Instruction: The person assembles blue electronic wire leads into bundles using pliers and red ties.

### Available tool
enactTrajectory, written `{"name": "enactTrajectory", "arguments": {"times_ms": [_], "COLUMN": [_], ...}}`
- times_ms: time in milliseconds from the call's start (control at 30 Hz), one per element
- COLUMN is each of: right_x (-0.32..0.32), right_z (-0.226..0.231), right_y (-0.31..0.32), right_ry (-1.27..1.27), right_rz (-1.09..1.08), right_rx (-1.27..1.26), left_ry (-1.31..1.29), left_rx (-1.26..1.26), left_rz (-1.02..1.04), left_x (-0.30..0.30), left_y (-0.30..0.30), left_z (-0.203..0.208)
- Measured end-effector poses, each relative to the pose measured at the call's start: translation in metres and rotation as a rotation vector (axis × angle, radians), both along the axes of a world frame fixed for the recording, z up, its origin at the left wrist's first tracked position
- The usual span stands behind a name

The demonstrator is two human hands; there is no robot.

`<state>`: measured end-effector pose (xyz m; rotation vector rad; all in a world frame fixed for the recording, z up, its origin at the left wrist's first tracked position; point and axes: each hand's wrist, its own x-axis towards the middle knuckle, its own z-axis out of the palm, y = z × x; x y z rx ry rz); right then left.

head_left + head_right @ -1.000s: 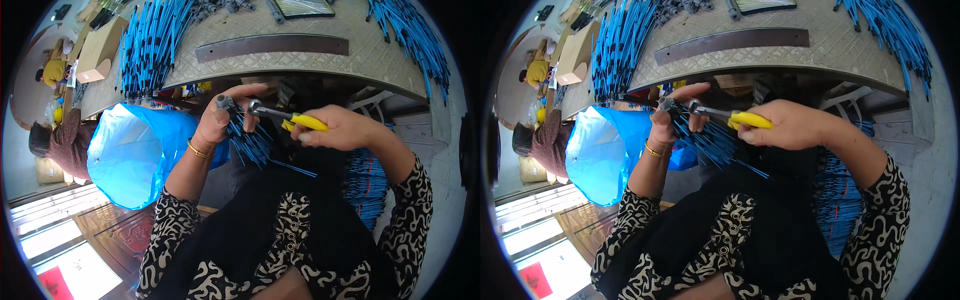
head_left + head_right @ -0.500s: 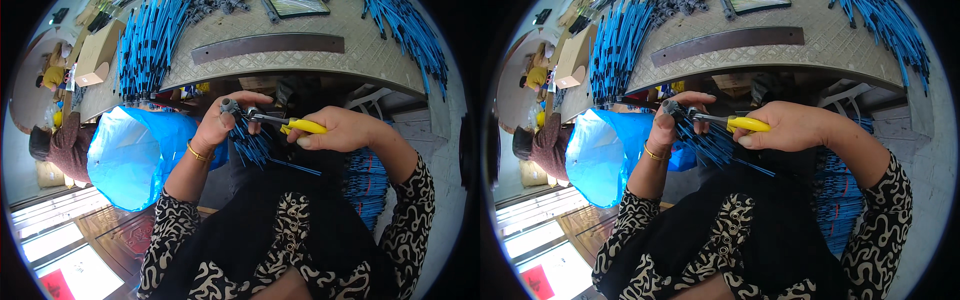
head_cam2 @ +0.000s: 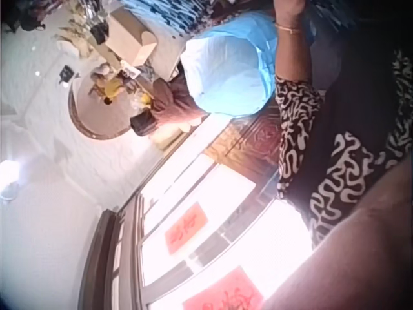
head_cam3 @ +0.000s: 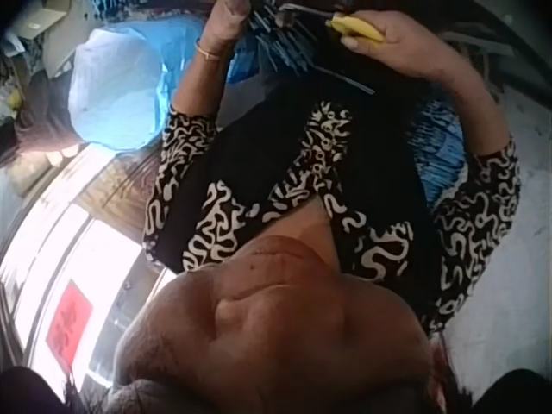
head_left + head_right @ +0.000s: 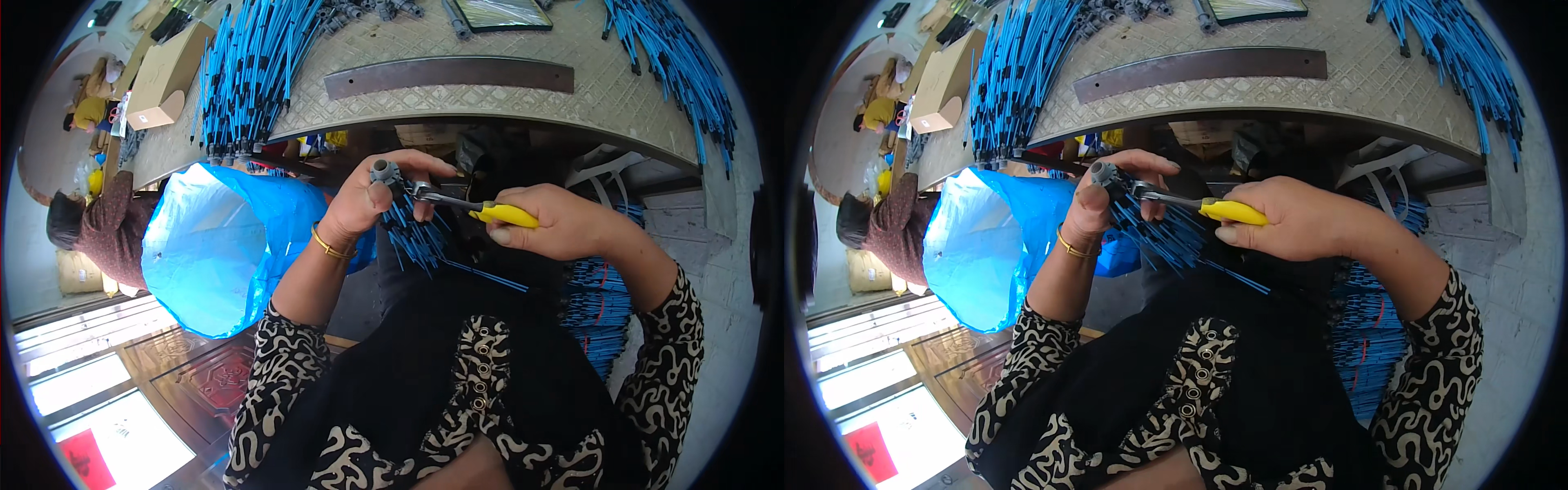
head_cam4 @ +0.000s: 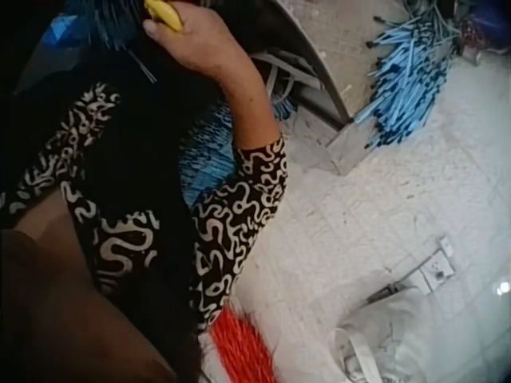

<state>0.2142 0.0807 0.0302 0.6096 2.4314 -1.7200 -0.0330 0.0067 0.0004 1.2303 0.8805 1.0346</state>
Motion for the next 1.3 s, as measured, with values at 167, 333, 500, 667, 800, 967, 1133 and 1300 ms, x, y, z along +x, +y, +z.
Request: {"name": "enactTrajectory", "arguments": {"times_ms": [167,333,500,667,800,967,1133,1300], "right_x": [-0.004,-0.010,-0.030,-0.019,0.008,0.012,0.017,0.003], "right_z": [-0.007,-0.009,-0.079,-0.068,-0.045,-0.028,-0.011,0.005], "right_y": [-0.017,-0.018,-0.047,-0.025,-0.018,-0.032,-0.064,-0.085], "right_ry": [-0.107,-0.115,0.278,0.275,-0.046,0.244,0.353,0.027], "right_rz": [-0.159,-0.116,-0.235,-0.210,-0.010,0.111,-0.100,-0.144], "right_rx": [-0.090,-0.184,-0.333,-0.275,-1.191,-1.044,-0.578,-1.286], "left_ry": [0.089,0.068,0.145,0.070,0.087,0.036,0.026,0.006], "left_rx": [0.126,-0.110,-0.033,0.023,0.007,-0.155,-0.135,0.010], "left_rz": [0.405,0.242,0.167,0.149,0.058,0.031,0.170,-0.032], "left_x": [0.023,0.006,0.003,0.004,0.005,0.007,-0.006,-0.027], "left_y": [-0.015,-0.022,-0.017,-0.009,-0.014,-0.015,-0.034,-0.057], "left_z": [0.001,0.011,0.002,0.004,0.016,0.046,0.055,0.058]}}
